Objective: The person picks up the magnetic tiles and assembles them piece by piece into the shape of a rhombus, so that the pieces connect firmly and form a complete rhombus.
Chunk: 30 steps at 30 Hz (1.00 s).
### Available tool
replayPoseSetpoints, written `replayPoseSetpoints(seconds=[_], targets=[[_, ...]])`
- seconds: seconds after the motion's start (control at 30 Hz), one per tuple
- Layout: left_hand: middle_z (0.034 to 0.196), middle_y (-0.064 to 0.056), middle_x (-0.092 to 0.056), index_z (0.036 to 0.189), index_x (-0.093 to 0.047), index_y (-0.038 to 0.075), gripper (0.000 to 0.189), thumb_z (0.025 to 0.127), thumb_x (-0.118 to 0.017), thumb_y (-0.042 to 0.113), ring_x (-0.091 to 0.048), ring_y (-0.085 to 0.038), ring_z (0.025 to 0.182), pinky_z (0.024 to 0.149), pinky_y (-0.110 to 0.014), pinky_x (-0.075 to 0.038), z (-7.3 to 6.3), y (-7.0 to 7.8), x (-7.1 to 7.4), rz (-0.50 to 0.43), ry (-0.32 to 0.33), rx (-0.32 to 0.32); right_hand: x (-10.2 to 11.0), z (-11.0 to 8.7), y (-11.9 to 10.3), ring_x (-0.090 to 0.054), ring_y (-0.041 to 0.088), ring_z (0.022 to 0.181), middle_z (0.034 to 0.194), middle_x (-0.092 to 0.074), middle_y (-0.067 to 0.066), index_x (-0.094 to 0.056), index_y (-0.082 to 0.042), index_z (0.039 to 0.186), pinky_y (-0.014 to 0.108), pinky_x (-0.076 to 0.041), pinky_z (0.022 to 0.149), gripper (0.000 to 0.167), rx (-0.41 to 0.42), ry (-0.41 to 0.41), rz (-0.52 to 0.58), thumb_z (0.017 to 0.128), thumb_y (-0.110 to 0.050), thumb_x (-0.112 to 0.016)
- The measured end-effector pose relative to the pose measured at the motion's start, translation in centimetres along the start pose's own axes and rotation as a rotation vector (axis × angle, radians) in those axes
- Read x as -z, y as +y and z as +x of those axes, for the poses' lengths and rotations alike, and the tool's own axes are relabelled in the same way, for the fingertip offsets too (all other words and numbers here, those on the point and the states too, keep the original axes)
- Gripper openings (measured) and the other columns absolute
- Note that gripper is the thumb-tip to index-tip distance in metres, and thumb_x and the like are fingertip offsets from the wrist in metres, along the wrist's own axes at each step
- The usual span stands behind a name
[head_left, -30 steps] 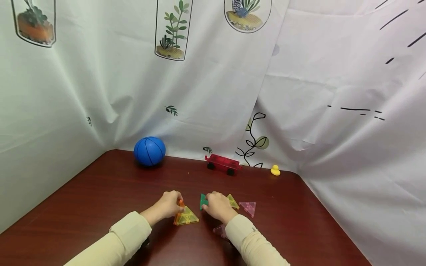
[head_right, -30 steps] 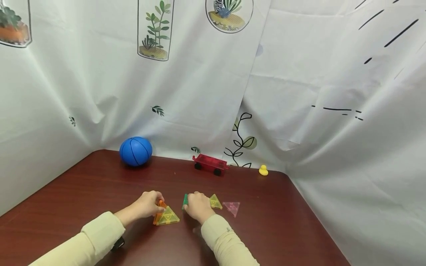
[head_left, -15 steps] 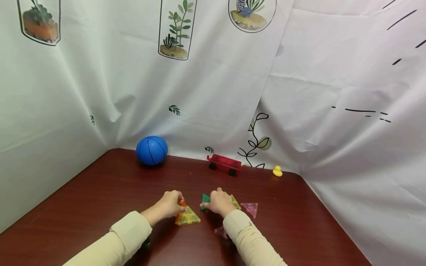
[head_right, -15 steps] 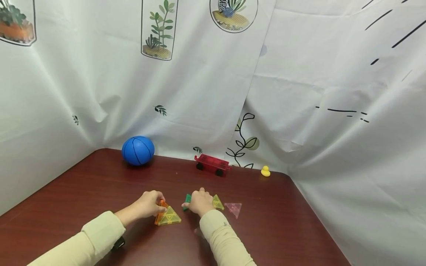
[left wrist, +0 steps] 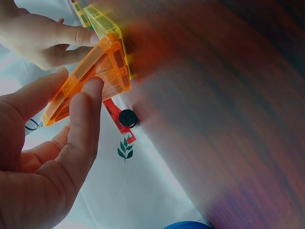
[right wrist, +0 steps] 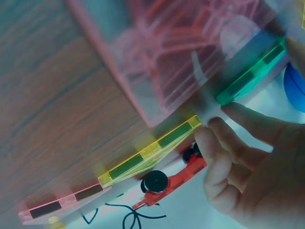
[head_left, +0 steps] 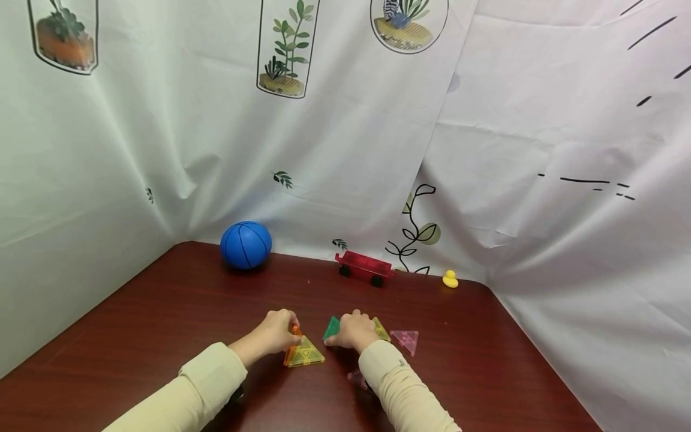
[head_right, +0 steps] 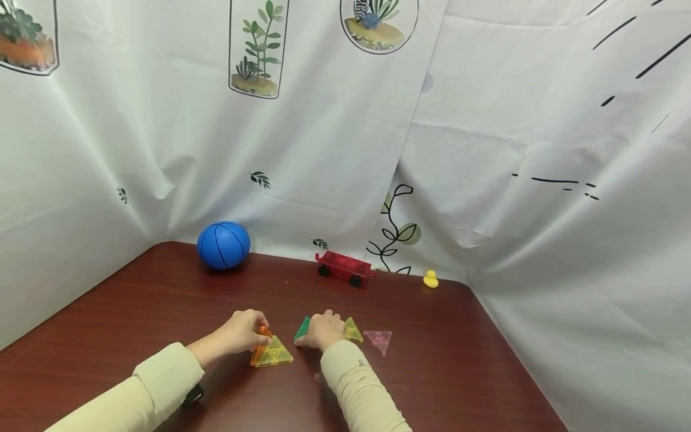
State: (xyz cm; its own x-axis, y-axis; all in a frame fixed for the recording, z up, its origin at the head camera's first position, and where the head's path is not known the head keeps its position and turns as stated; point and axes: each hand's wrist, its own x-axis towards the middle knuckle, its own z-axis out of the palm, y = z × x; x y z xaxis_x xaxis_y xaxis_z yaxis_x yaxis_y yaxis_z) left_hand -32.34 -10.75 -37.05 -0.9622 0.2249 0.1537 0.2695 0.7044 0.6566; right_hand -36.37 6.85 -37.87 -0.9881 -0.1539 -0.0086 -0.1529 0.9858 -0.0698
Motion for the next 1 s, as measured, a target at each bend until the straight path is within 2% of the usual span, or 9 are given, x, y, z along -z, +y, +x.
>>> replayPoseSetpoints(seconds=[0.23, 0.37, 0.53, 0.63, 0.77, 1.0], targets=[[0.07, -0.007, -0.054, 0.09, -0.058, -0.004, 0.027, 0.07, -0.072, 0.007, -0.051, -0.011, 0.046, 0.044, -0.025, -0.044, 0.1, 0.0, 0.0, 0.008, -0.014, 0.011, -0.5, 0.2, -0.7, -0.046, 0.028, 0.086, 0.092, -0.049, 0.013, -0.061, -0.005, 0.098, 0.044, -0.041, 0.068, 0.069, -0.031, -0.01, -0.048, 0.066, -0.066, -0.056], [0.07, -0.007, -0.054, 0.09, -0.058, -0.004, 0.027, 0.07, -0.072, 0.008, -0.051, -0.011, 0.047, 0.044, -0.024, -0.044, 0.2, -0.1, 0.0, 0.006, -0.017, 0.01, -0.4, 0.3, -0.9, -0.047, 0.026, 0.08, 0.086, -0.049, 0.011, -0.06, -0.005, 0.093, 0.042, -0.042, 0.066, 0.066, -0.039, 0.022, -0.04, 0.063, -0.063, -0.062], [0.073, -0.008, -0.055, 0.09, -0.059, -0.003, 0.027, 0.07, -0.072, 0.009, -0.051, -0.011, 0.047, 0.044, -0.024, -0.044, 0.2, -0.2, -0.1, 0.024, -0.009, 0.015, -0.1, 0.0, -0.5, -0.05, 0.023, 0.066, 0.074, -0.05, 0.008, -0.054, -0.004, 0.087, 0.038, -0.043, 0.057, 0.066, -0.003, 0.125, 0.003, 0.054, -0.057, -0.073], [0.074, -0.009, -0.056, 0.091, -0.059, -0.004, 0.027, 0.07, -0.072, 0.009, -0.052, -0.011, 0.047, 0.044, -0.025, -0.044, 0.1, -0.3, -0.1, 0.021, -0.016, 0.026, 0.6, -0.5, -0.3, -0.05, 0.021, 0.059, 0.065, -0.049, 0.006, -0.053, -0.006, 0.079, 0.036, -0.041, 0.051, 0.054, 0.023, 0.15, 0.077, 0.056, -0.049, -0.076], [0.074, -0.009, -0.055, 0.09, -0.058, -0.004, 0.027, 0.071, -0.071, 0.009, -0.052, -0.011, 0.047, 0.044, -0.025, -0.044, 0.1, -0.4, -0.1, 0.004, -0.025, 0.024, 2.0, -1.2, 0.3, -0.046, 0.016, 0.055, 0.06, -0.047, 0.001, -0.052, -0.011, 0.069, 0.032, -0.037, 0.048, 0.033, 0.054, 0.124, 0.202, 0.066, -0.034, -0.074], [0.073, -0.008, -0.054, 0.088, -0.059, -0.002, 0.024, 0.07, -0.072, 0.008, -0.051, -0.011, 0.048, 0.044, -0.025, -0.044, 0.2, -0.3, -0.1, 0.007, -0.021, 0.022, 3.5, -1.7, 1.9, -0.042, 0.013, 0.053, 0.058, -0.045, 0.0, -0.052, -0.009, 0.066, 0.028, -0.031, 0.045, 0.024, 0.106, 0.038, 0.385, 0.073, -0.023, -0.07]])
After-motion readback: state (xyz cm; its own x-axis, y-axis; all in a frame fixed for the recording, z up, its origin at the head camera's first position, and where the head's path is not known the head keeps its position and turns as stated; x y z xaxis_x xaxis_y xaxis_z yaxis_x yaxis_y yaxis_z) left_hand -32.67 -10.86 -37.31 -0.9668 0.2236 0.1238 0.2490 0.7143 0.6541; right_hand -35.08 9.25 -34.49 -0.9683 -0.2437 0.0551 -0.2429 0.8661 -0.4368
